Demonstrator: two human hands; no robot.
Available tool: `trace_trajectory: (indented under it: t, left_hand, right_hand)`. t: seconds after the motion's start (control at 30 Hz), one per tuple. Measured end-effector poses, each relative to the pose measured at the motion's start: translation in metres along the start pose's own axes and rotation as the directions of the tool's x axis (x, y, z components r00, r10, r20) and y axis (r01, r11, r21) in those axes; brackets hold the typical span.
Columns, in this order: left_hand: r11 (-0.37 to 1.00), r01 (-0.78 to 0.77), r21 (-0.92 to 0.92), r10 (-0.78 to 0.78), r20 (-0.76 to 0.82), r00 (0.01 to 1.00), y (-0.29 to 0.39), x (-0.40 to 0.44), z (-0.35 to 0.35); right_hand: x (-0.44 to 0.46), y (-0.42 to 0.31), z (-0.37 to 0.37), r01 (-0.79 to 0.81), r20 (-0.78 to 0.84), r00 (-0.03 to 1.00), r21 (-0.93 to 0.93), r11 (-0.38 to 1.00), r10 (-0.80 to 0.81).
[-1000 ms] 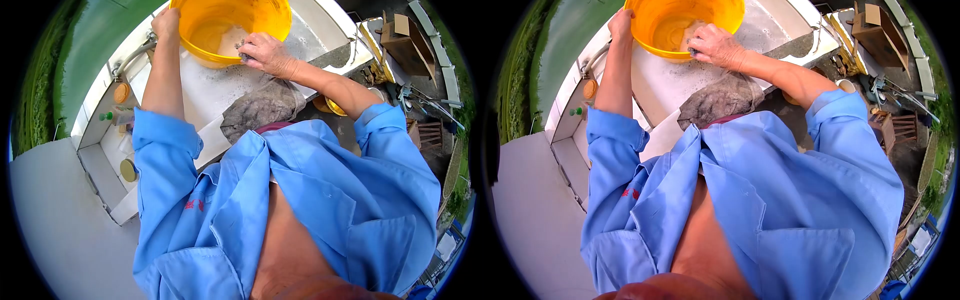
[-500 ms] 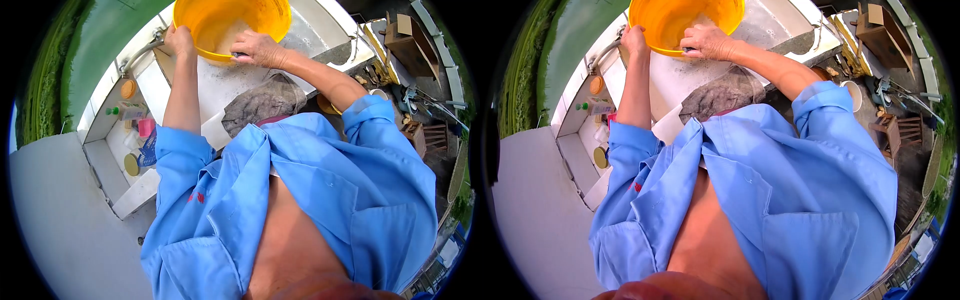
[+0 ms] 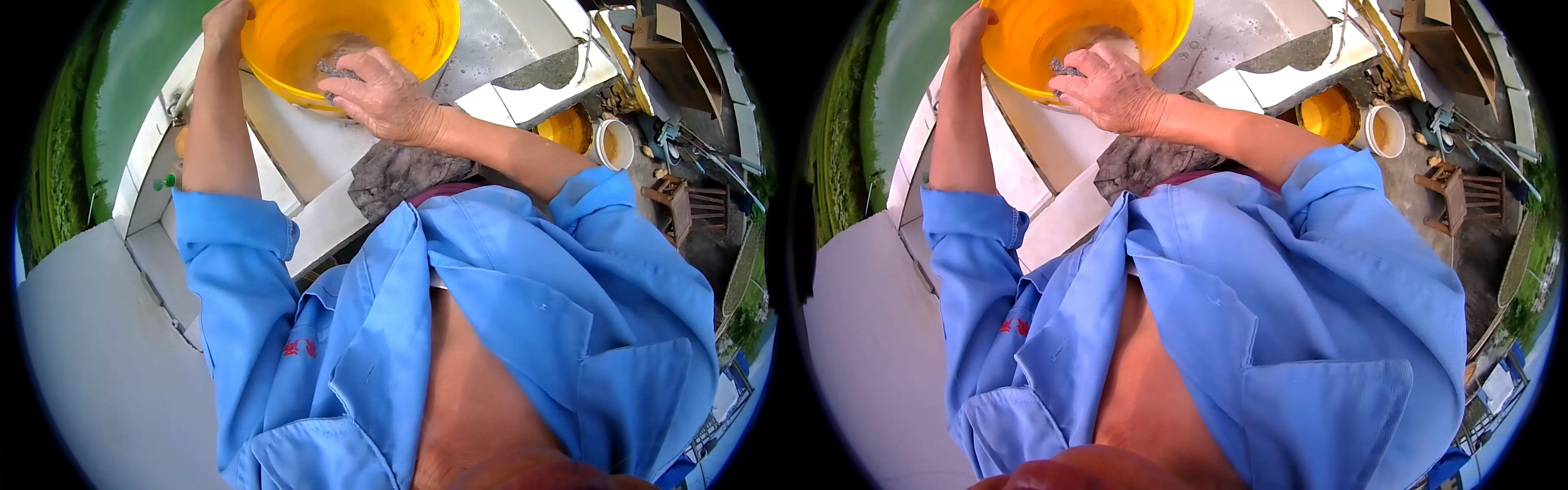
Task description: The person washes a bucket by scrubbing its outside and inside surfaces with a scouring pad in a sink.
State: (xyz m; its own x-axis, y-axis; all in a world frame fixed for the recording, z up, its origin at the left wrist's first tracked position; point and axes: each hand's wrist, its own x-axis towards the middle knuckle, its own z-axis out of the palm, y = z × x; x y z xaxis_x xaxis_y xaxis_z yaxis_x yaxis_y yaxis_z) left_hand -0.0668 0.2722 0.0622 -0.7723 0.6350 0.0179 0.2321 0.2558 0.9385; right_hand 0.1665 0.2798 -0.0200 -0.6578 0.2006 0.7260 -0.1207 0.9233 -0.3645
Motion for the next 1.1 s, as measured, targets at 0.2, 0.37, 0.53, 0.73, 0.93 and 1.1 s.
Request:
trace_trajectory:
  t: [0.2,0.37,0.53,0.73,0.93,1.1]
  left_hand:
    - [0.998,-0.013,0.057,0.013,0.000,1.000,0.001,-0.014,-0.018]
    - [0.995,-0.016,0.095,0.015,0.008,1.000,0.001,-0.024,-0.021]
    - [0.994,-0.011,0.108,0.008,0.026,1.000,-0.003,-0.020,-0.016]
    - [0.992,-0.003,0.124,0.000,0.028,1.000,-0.004,-0.018,-0.015]
    - [0.991,-0.010,0.135,0.006,0.032,0.999,-0.002,-0.020,-0.014]
    - [0.990,-0.016,0.139,0.010,0.043,0.999,-0.003,-0.020,-0.006]
  right_hand:
    - [-0.007,0.077,-0.052,0.403,0.347,0.794,0.314,0.860,-0.499]
    - [0.019,0.096,-0.069,0.406,0.515,0.649,0.388,0.828,-0.560]
    - [0.035,0.014,-0.015,0.047,0.271,0.950,0.365,0.930,-0.155]
    - [0.007,0.016,-0.023,0.171,0.171,0.961,0.249,0.953,-0.217]
    - [0.003,0.075,-0.089,0.206,0.584,0.697,0.393,0.896,-0.416]
    - [-0.001,0.039,-0.064,-0.105,0.594,0.759,0.517,0.850,-0.267]
